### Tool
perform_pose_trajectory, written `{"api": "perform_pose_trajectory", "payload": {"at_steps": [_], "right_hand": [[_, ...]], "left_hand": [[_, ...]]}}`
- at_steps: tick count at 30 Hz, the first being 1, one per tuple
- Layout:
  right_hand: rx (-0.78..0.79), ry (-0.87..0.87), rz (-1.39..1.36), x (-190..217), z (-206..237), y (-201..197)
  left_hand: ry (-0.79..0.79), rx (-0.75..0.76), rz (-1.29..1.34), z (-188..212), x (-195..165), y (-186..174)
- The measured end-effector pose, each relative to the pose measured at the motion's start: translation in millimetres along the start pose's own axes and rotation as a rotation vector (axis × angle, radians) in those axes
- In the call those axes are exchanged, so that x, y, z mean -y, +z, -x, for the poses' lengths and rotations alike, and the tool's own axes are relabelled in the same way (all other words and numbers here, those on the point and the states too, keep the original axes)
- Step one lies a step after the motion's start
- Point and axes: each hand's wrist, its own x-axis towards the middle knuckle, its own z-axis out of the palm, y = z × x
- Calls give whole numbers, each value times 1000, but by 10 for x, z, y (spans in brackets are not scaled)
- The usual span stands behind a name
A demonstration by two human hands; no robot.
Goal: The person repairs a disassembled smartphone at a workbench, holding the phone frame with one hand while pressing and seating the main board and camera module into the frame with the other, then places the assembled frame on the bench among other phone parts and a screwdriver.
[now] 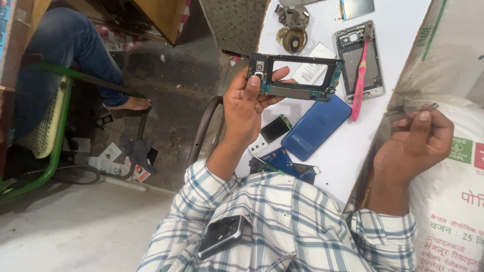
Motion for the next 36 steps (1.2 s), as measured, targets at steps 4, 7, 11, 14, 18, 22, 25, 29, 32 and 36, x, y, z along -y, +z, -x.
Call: {"api": "perform_pose_trajectory", "payload": {"at_steps": [4, 7, 11, 14, 18, 22, 25, 29, 32, 36], "right_hand": [[-18, 18, -17, -10, -15, 3], [-39, 18, -52, -27, -33, 14], [-34, -13, -51, -43, -38, 26], [-43, -16, -39, -40, -26, 27], [-30, -18, -34, -43, -22, 49], [1, -4, -30, -82, -5, 131], [105, -19, 93, -80, 53, 206], [213, -19, 225, 2, 139, 287], [302, -130, 336, 74, 156, 348], [378, -168, 439, 133, 157, 414]], "left_hand": [[8, 4, -1, -6, 11, 10], [-7, -22, 13, -9, 18, 33], [-21, -30, 25, -7, 24, 65], [-29, -21, 41, 4, 21, 68], [-31, -14, 16, 21, 52, 55], [-116, 26, -74, 50, 211, 72], [-176, 114, -99, 71, 375, 106], [-265, 171, -53, 62, 501, 103], [-282, 228, -50, 35, 521, 85], [-279, 295, -52, 13, 524, 104]]}}
